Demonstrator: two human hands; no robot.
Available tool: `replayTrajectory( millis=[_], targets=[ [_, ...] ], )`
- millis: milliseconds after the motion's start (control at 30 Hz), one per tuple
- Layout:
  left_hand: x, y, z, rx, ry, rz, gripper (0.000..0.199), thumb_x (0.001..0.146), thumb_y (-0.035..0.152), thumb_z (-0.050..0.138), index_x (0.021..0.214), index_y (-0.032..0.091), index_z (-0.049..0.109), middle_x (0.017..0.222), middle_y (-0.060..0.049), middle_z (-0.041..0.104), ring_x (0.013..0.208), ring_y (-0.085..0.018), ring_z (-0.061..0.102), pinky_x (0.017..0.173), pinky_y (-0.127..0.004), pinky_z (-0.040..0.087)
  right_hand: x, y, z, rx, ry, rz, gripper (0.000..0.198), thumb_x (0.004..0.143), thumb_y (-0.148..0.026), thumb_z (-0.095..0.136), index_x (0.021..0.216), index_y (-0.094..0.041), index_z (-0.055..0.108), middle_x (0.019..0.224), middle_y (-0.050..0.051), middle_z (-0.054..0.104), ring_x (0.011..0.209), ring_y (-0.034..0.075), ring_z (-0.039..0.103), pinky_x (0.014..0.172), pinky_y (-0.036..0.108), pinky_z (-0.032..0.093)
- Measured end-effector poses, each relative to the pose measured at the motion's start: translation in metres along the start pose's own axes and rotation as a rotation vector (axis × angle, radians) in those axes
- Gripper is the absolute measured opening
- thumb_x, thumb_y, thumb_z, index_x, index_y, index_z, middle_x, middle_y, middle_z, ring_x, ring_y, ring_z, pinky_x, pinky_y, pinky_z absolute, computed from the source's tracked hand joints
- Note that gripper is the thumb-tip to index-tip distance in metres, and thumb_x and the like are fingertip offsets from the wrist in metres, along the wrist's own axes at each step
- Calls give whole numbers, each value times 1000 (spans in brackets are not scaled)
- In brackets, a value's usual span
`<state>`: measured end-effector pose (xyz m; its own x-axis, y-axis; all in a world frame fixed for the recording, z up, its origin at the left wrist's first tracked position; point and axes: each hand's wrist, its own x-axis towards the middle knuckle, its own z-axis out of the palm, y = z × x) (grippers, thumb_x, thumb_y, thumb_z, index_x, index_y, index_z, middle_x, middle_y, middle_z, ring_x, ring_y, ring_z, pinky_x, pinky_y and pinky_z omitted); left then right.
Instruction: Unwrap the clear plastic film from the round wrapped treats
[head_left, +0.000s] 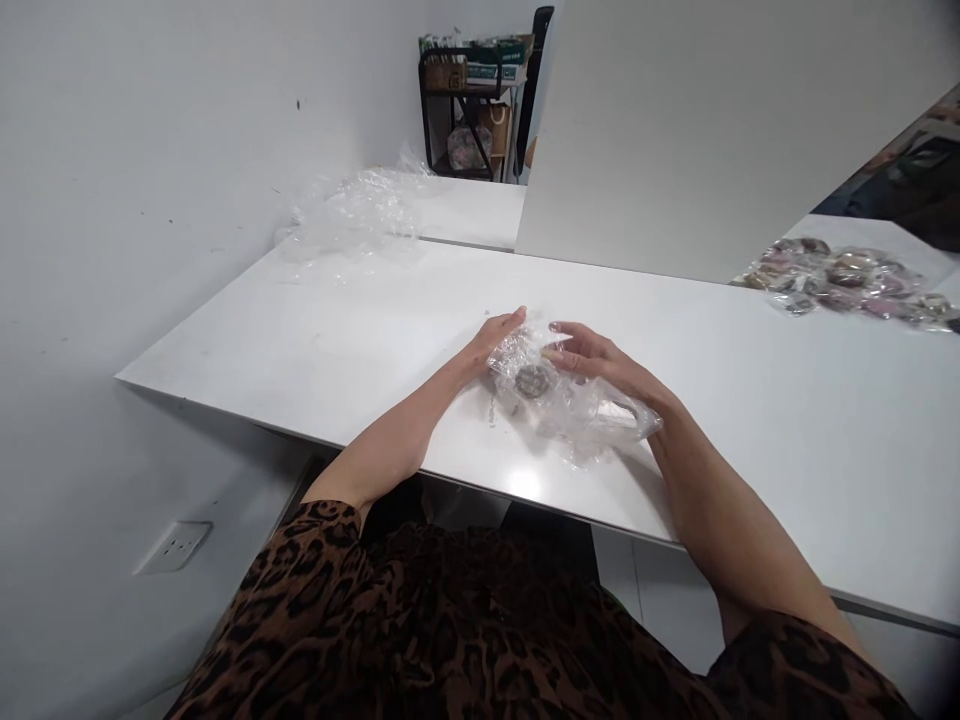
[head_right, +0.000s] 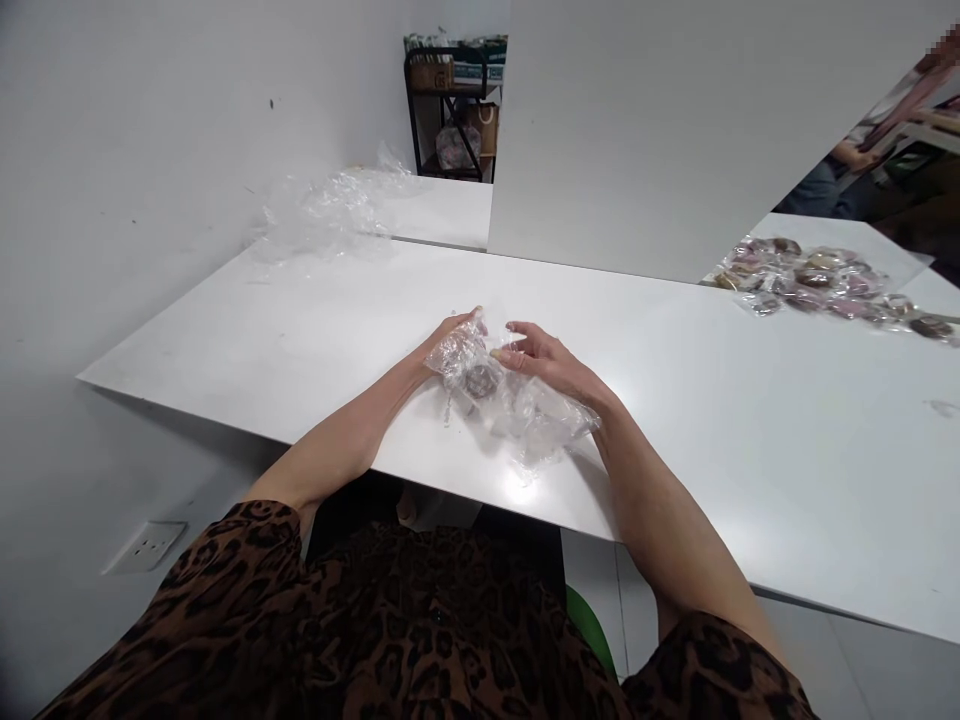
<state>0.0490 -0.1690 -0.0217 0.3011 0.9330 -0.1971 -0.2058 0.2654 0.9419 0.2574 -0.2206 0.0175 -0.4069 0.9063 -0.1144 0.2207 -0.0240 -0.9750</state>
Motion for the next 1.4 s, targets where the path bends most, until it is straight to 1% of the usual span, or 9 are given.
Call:
replayTrajectory(
  millis=[133, 333, 533, 667, 733, 867, 1000, 1200, 1400],
  targets=[
    [-8, 4, 2, 149, -16, -24, 45, 96, 59, 63, 86, 15, 61, 71, -1, 61, 62, -12, 55, 66, -27, 43, 0, -3, 2, 95, -99, 27, 38, 75, -53, 88, 75, -20, 69, 67, 0, 61, 62, 13, 54, 63, 31, 48],
    [-5, 15, 0, -15, 188, 12, 46, 100, 63, 52, 96, 18, 55, 82, -1, 61, 65, -11, 63, 67, -24, 49, -2, -22, -2, 295, 274, -109, 37, 70, -44, 90, 73, -21, 62, 87, 5, 74, 75, 17, 68, 57, 26, 47],
    [-5, 22, -1, -23, 353, 179, 49, 98, 65, 55, 82, 19, 56, 75, 0, 60, 56, -8, 55, 56, -23, 42, 4, -32, -21, 274, 535, -136, 43, 66, -49, 91, 70, -22, 58, 72, 3, 72, 47, 13, 57, 39, 24, 36],
    [-16, 26, 5, 141, 51, 330, 65, 93, 76, 53, 64, 17, 59, 67, -4, 62, 53, -8, 51, 54, -23, 40, 9, -39, -16, 158, 630, -222, 49, 70, -52, 88, 59, -22, 52, 52, -1, 57, 40, 9, 42, 34, 22, 28],
    [-22, 26, 7, 247, -141, 327, 58, 84, 74, 66, 77, 16, 71, 84, -8, 72, 63, -11, 61, 57, -23, 44, 9, -43, -9, 135, 626, -250, 48, 70, -52, 88, 58, -22, 52, 49, -2, 53, 41, 9, 41, 34, 22, 29],
    [-25, 17, 9, 280, -160, 287, 68, 63, 58, 90, 120, 24, 72, 117, -11, 73, 86, -18, 69, 68, -25, 51, 7, -51, 10, 143, 540, -222, 45, 68, -51, 89, 60, -22, 55, 51, -1, 56, 41, 9, 40, 34, 22, 27],
    [-19, 17, 8, 105, -248, 255, 48, 72, 58, 84, 94, 18, 71, 99, -6, 71, 76, -12, 64, 67, -24, 48, -1, -54, 18, 167, 421, -196, 48, 70, -52, 88, 60, -21, 52, 52, -2, 54, 40, 7, 37, 34, 21, 24],
    [-16, 31, 6, -85, -6, 352, 32, 92, 47, 67, 82, 16, 64, 96, -3, 70, 73, -8, 56, 66, -21, 40, -16, -51, 18, 112, 383, -114, 49, 69, -48, 92, 60, -20, 52, 51, -4, 44, 43, 6, 36, 36, 19, 25],
    [-12, 24, 8, 89, 315, 540, 20, 90, 37, 74, 98, 20, 64, 116, -6, 67, 106, -17, 59, 95, -28, 43, -14, -55, 18, 194, 430, -126, 42, 65, -48, 95, 68, -19, 65, 47, -7, 37, 42, 4, 30, 37, 18, 24]
  ],
)
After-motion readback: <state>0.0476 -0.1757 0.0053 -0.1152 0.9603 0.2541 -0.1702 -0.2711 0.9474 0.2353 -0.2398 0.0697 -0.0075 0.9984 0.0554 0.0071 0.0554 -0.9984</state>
